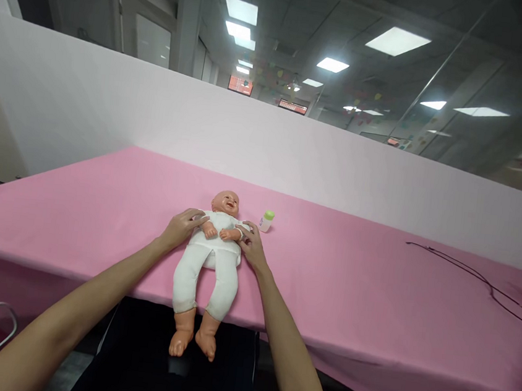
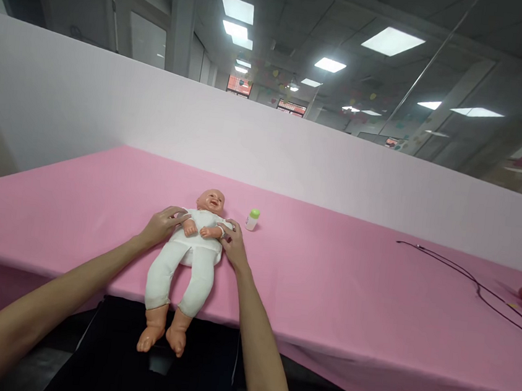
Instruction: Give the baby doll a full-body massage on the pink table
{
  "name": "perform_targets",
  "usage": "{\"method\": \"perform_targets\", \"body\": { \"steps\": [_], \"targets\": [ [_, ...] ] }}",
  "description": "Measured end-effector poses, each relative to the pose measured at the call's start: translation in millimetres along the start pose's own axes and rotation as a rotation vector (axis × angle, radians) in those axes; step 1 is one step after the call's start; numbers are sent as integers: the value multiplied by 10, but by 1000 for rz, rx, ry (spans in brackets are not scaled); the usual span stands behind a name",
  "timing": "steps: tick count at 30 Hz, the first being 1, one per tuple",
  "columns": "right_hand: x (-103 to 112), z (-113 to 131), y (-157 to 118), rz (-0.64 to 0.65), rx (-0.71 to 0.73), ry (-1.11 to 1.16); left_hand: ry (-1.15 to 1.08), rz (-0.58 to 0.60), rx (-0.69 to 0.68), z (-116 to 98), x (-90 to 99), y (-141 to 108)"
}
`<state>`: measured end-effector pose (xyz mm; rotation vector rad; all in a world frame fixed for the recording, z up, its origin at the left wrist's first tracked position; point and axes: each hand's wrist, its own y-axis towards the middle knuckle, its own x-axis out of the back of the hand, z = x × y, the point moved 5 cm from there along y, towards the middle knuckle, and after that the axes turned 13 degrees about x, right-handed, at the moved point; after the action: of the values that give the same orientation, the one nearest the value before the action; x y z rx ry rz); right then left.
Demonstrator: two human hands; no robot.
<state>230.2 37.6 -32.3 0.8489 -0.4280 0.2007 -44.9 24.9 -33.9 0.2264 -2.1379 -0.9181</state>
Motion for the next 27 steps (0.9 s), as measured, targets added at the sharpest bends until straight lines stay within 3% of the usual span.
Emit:
{"method": "perform_targets", "body": {
  "steps": [4, 8, 10, 12, 14, 16, 19, 22, 25, 27],
  "targets": [
    [69, 7, 2, -175, -63, 4, -94, -73, 206, 100, 53, 8],
    [212, -166, -115, -441, -334, 74, -433, -223, 579, 398, 134, -23],
    [270, -260, -182, -507, -460, 88, -577, -251, 735, 543, 122, -50],
    [309, -304, -205, -527, -499, 92, -628, -247, 800, 617, 101, -58],
    [321, -295, -176, -517, -447, 101, -585, -247, 739, 597, 105, -41],
    [301, -246, -116, -467, -328, 94, -471, -223, 587, 496, 115, -13],
    [207, -155, -28, -292, -103, 44, -245, -135, 290, 274, 92, 8],
    [116, -126, -17, -125, 21, -20, -40, -108, 42, 105, 54, -8],
    [83, -113, -34, -47, 60, -86, 64, -99, -59, 31, 17, -21],
    [80, -86, -30, -46, 67, -102, 62, -85, -54, 11, 5, -21]
  ]
}}
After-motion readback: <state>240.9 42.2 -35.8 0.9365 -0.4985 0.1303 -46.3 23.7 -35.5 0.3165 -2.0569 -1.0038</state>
